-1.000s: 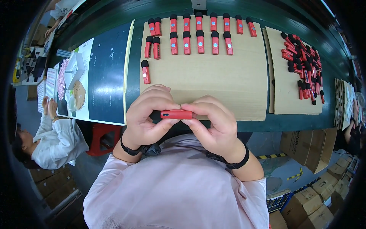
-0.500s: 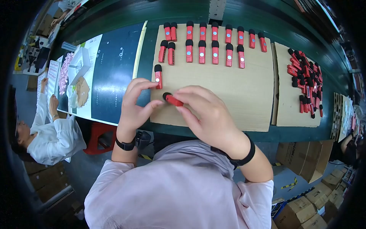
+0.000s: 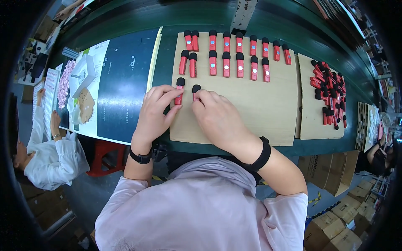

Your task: The person picks up a red microphone, turns it over to inspect it, and places it onto a cardboard sheet. This process is repeated for several microphones, which are arranged in rows on the sheet.

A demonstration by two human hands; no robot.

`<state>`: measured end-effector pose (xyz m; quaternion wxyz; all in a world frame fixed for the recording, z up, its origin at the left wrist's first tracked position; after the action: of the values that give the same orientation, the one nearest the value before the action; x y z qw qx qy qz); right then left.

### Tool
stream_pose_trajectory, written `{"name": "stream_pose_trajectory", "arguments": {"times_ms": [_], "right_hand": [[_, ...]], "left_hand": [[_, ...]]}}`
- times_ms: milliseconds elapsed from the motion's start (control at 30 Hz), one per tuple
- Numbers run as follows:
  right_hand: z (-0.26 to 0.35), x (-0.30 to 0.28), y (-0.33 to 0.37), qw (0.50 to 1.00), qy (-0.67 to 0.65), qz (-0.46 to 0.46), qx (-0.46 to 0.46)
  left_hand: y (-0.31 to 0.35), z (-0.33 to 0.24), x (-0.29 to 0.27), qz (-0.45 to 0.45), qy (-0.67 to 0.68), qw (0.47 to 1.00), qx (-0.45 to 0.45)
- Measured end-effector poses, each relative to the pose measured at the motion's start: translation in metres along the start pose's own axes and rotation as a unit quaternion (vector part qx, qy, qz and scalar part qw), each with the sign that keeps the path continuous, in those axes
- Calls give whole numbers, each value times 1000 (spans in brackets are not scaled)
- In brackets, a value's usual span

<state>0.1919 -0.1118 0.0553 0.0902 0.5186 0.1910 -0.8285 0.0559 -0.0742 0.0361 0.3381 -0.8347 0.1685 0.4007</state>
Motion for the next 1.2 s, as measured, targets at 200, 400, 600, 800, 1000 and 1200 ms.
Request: {"name": "stream_pose_trajectory", "arguments": {"times_ms": [200, 400, 600, 800, 1000, 1200], "right_hand": [[-7, 3, -9, 999, 30, -28, 12], [-7, -2, -6, 998, 40, -51, 13], [-16, -25, 6, 995, 27, -74, 57], [-59, -84, 46, 984, 18, -134, 117], [-164, -132, 130, 938, 67, -209, 268], [-270, -166, 235, 870, 131, -201, 430]], "left_hand": [[-2, 2, 0, -20, 28, 999, -21], [-4, 3, 1, -34, 41, 998, -16], [-3, 3, 2, -37, 52, 998, -23], [-1, -1, -1, -36, 55, 997, -37], [14, 7, -13, -63, 76, 992, -82], [30, 11, -27, -91, 50, 990, -96]]}}
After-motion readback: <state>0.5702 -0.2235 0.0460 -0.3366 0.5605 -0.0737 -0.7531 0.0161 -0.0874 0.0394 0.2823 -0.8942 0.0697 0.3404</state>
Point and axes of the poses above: each hand's wrist, its own y-axis away from the middle knuckle, its own x-axis out of the palm, z = x × y, the point moved 7 cm from there along -y, towards the middle knuckle, and after that the axes turned 4 degrees about x, right-handed, at the moved point
